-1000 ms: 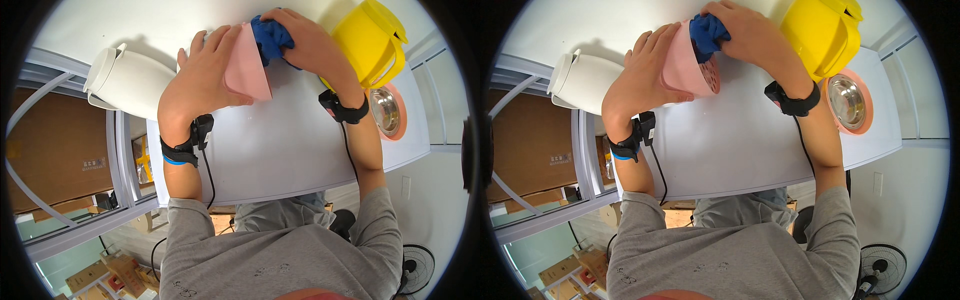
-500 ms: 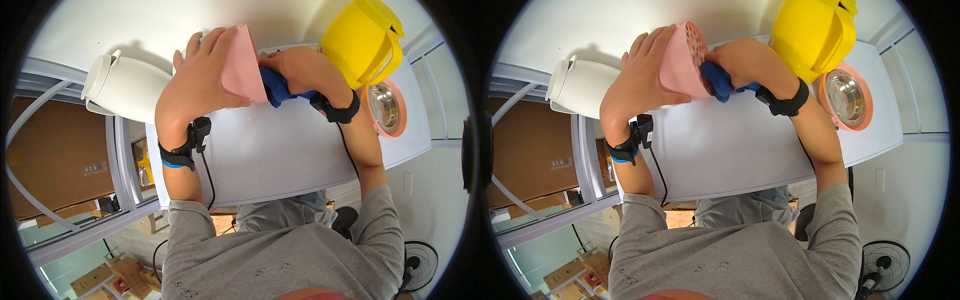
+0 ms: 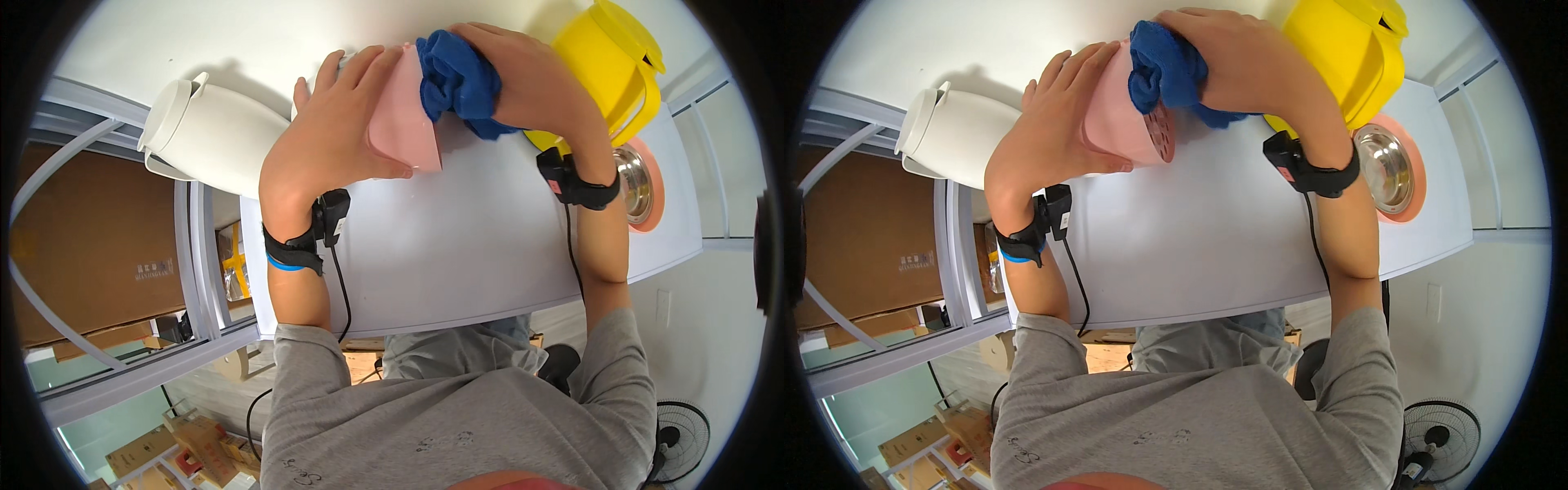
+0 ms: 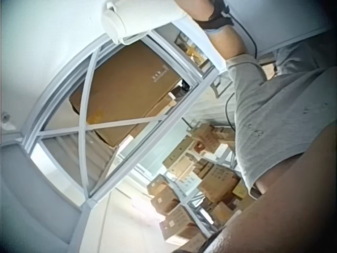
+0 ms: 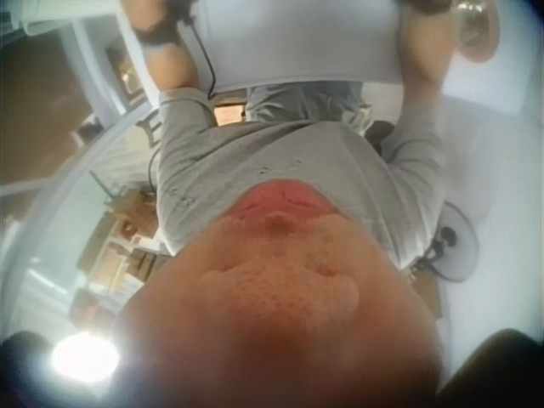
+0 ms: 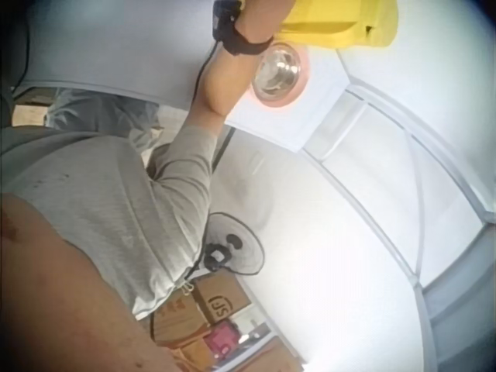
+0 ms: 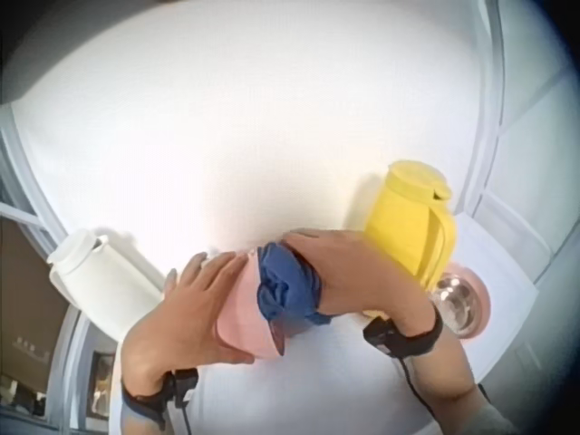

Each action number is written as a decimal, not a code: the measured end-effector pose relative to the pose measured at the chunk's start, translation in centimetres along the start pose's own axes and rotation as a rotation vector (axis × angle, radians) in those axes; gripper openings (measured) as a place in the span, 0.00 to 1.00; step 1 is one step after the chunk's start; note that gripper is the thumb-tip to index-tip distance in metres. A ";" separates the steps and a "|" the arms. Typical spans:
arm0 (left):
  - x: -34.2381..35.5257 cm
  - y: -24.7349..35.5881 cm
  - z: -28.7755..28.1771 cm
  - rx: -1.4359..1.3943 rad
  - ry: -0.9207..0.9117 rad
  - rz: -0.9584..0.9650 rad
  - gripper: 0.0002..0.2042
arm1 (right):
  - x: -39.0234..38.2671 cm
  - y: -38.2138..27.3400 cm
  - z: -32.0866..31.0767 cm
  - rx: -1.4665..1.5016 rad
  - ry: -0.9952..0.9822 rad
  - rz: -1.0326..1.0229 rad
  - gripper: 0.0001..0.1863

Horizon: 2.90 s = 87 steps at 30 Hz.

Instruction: The person disassembles a pink pet feeder, wipes the lid, base, and metal bowl with a blue cloth, then reassembles the unit on a white countertop.

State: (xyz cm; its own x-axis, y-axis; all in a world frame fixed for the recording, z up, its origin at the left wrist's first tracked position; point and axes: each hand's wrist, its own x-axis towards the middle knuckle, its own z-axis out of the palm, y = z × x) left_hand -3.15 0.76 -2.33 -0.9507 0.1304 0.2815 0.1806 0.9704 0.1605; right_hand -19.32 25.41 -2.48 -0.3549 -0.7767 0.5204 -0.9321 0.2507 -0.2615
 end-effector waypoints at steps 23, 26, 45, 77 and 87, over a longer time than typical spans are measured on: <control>0.1 0.5 -0.1 0.068 -0.058 -0.066 0.69 | -0.6 -1.4 2.3 -0.056 -0.700 0.102 0.34; 0.0 0.4 0.0 0.056 -0.047 -0.055 0.69 | -1.1 -0.1 1.2 0.125 -0.593 0.035 0.33; -1.0 0.8 0.4 0.038 0.080 0.020 0.58 | -0.1 0.1 2.6 -0.017 -0.163 0.082 0.48; -12.3 10.7 -7.2 -0.439 -0.269 0.840 0.25 | 0.9 -3.0 0.2 0.021 -0.397 0.091 0.54; -6.9 9.0 -4.1 -0.169 -0.136 0.764 0.29 | 0.7 -0.4 1.3 0.127 -0.285 0.004 0.49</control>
State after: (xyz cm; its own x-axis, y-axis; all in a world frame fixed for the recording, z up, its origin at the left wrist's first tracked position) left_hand 6.06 7.77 1.06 -0.5686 0.7820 0.2554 0.8209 0.5596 0.1139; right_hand -19.09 24.06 -3.04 -0.3068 -0.9112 0.2751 -0.9080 0.1936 -0.3715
